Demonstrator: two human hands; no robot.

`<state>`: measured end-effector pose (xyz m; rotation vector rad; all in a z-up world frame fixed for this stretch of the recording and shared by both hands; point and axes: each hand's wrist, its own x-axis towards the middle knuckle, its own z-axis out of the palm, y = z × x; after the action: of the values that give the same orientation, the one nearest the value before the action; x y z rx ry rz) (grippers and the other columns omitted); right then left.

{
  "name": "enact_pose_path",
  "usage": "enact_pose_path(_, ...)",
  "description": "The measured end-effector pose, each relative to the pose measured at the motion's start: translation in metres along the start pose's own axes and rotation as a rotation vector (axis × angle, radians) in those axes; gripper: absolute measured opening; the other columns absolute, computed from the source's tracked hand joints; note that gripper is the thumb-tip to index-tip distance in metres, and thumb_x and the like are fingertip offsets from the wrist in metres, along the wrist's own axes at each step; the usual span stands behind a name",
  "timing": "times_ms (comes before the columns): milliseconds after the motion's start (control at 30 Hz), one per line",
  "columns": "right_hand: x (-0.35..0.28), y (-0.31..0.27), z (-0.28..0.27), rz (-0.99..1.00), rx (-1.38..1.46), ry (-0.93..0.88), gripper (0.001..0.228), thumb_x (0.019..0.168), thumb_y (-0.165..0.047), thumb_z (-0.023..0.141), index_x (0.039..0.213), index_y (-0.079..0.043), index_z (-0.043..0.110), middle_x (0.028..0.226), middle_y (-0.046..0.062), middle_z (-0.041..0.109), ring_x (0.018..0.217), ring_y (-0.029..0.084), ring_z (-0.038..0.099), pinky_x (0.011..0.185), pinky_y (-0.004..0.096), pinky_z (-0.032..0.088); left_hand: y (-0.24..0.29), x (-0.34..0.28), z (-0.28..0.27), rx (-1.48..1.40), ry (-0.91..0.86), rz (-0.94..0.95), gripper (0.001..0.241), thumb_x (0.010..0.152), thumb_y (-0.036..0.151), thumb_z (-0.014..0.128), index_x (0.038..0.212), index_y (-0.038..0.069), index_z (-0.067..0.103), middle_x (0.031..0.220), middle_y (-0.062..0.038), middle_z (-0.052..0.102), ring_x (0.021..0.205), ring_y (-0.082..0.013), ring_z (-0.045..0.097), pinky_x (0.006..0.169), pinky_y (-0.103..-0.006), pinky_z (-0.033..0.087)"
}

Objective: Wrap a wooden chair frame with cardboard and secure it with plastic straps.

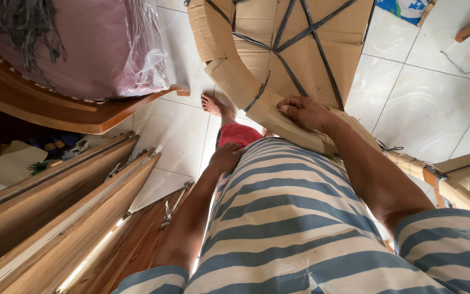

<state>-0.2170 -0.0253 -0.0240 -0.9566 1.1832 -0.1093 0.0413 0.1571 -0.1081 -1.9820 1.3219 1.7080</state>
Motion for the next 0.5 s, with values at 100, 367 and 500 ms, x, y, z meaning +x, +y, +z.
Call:
enact_pose_path(100,0.001,0.003,-0.001,0.015,-0.003,-0.002,0.030,0.102,-0.022,0.064,0.127,-0.008,0.070,0.084,0.003,0.059,0.075,0.013,0.058,0.063,0.024,0.049,0.029,-0.031,-0.020,0.040,-0.062,0.009,0.057,0.101,0.064,0.044,0.144,0.030,0.062,0.156,-0.008,0.050,0.144,-0.0418,0.045,0.118,-0.0522,0.036)
enact_pose_path(367,0.001,0.002,-0.004,0.006,-0.031,0.006,0.028,0.101,-0.024,0.066,0.124,-0.009,0.073,0.086,0.006,0.062,0.080,0.017,0.060,0.068,0.030,0.052,0.006,-0.047,-0.021,-0.045,0.008,0.115,0.044,0.102,0.050,0.048,0.136,0.029,0.067,0.139,-0.015,0.064,0.136,-0.0424,0.051,0.117,-0.0525,0.038)
enact_pose_path(500,-0.013,-0.027,0.001,0.029,-0.047,0.006,0.028,0.100,-0.024,0.066,0.121,-0.006,0.073,0.087,0.008,0.061,0.083,0.017,0.060,0.069,0.029,0.051,-0.011,-0.053,-0.013,-0.131,0.123,0.150,0.043,0.101,0.047,0.052,0.133,0.024,0.067,0.128,-0.018,0.069,0.129,-0.0423,0.056,0.113,-0.0524,0.042)
